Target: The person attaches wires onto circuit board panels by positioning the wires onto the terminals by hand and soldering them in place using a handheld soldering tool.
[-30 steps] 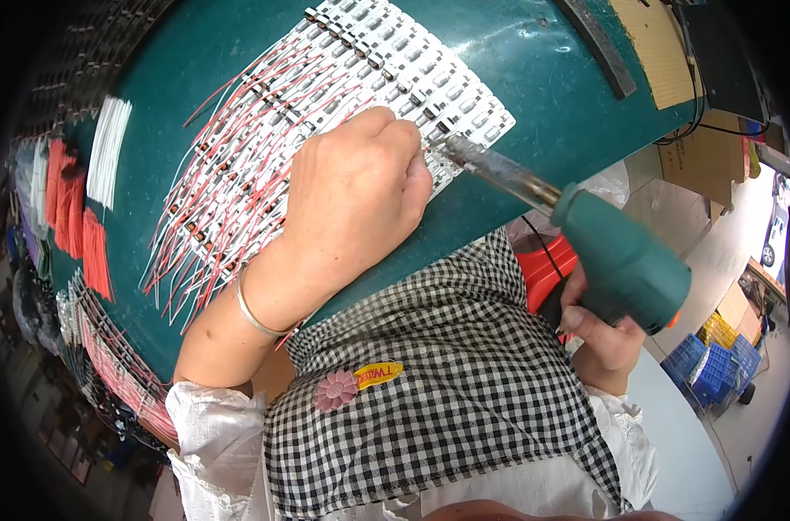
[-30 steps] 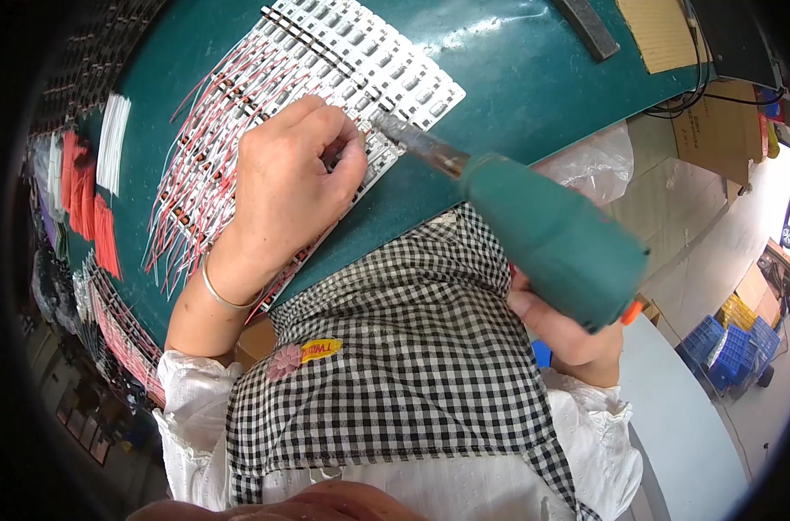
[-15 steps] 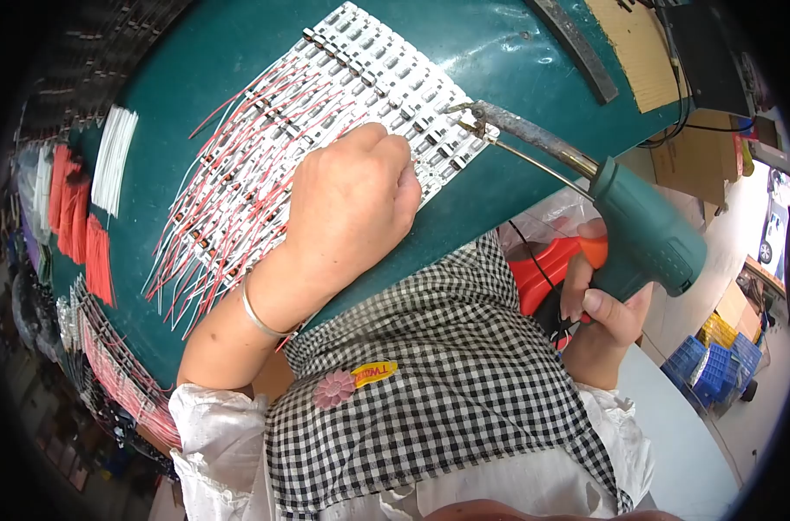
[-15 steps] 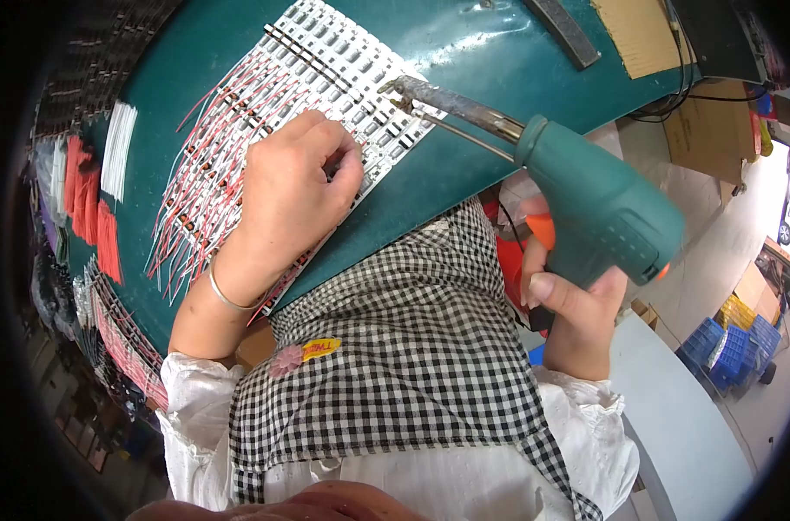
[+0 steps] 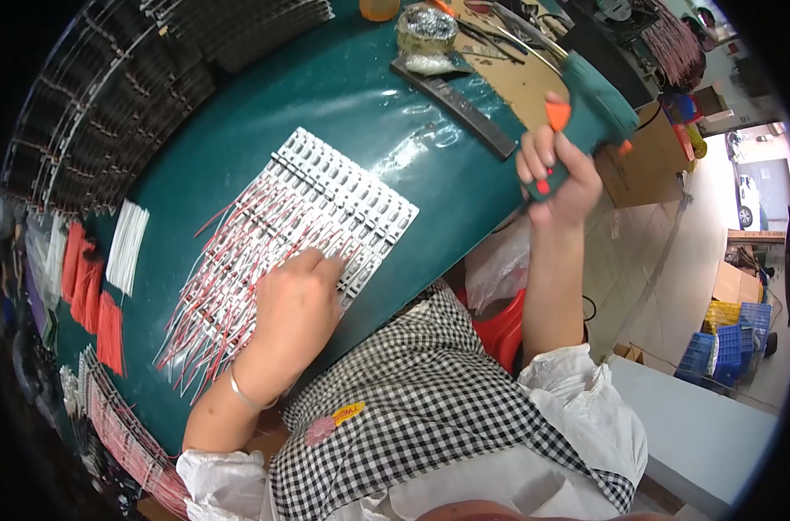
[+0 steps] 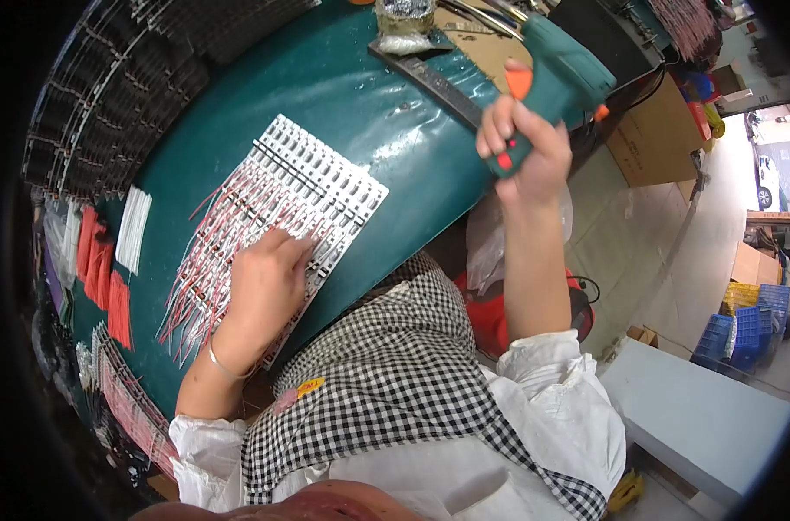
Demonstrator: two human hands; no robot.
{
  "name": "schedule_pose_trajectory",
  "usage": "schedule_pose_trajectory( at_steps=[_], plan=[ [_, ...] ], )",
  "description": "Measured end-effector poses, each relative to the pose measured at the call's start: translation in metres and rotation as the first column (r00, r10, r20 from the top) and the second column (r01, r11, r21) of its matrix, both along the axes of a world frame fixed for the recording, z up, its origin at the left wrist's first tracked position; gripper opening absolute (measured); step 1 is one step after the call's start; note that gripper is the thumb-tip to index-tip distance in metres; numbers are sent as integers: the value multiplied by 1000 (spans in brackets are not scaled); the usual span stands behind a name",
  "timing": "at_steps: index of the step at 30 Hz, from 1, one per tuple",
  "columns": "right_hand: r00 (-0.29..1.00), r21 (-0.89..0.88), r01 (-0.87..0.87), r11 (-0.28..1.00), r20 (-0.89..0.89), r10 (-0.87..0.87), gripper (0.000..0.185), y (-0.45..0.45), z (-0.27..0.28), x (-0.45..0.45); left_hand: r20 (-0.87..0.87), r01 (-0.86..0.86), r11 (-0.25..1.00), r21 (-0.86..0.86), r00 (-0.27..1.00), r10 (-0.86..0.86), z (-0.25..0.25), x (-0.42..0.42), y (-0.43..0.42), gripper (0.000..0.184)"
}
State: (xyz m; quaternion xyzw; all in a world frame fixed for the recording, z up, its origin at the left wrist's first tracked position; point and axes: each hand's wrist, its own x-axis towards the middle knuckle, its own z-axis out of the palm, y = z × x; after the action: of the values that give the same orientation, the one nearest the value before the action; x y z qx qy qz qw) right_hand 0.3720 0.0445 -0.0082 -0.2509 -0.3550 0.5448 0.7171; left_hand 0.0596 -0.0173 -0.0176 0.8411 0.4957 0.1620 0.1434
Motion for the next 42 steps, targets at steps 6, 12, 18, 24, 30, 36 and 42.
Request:
schedule_pose_trajectory(
  at_steps=[6, 12, 18, 24, 30, 36, 42],
  plan=[
    [932, -144, 226, 963, 320, -171, 28, 60, -26, -6, 58, -156, 988, 1, 986, 155, 36, -56, -28, 21],
    [960, -238, 38, 970, 279, 31, 34, 26, -32, -9, 19, -632, 774, 40, 775, 632, 28, -196, -45, 7],
    [932, -156, -105, 982, 329, 152, 58, -13, -19, -48, 36, -852, 523, 16, 523, 851, -5, -258, -43, 9],
    [917, -128, -172, 977, 341, 206, 59, -32, -17, -64, -93, -873, 357, 332, 347, 933, -38, -322, -46, 14],
    [911, -157, -159, 975, 358, 206, 59, -40, -19, -71, -37, -911, 348, 221, 348, 937, -57, -350, -49, 13],
    [913, -176, -168, 970, 345, 220, 61, -47, -17, -74, 62, -863, 414, 289, 448, 892, -31, -337, -46, 8],
    [905, -203, -180, 962, 350, 243, 59, -59, -12, -71, 537, -638, 762, -110, 607, 586, 6, -221, -21, 15]
  ],
)
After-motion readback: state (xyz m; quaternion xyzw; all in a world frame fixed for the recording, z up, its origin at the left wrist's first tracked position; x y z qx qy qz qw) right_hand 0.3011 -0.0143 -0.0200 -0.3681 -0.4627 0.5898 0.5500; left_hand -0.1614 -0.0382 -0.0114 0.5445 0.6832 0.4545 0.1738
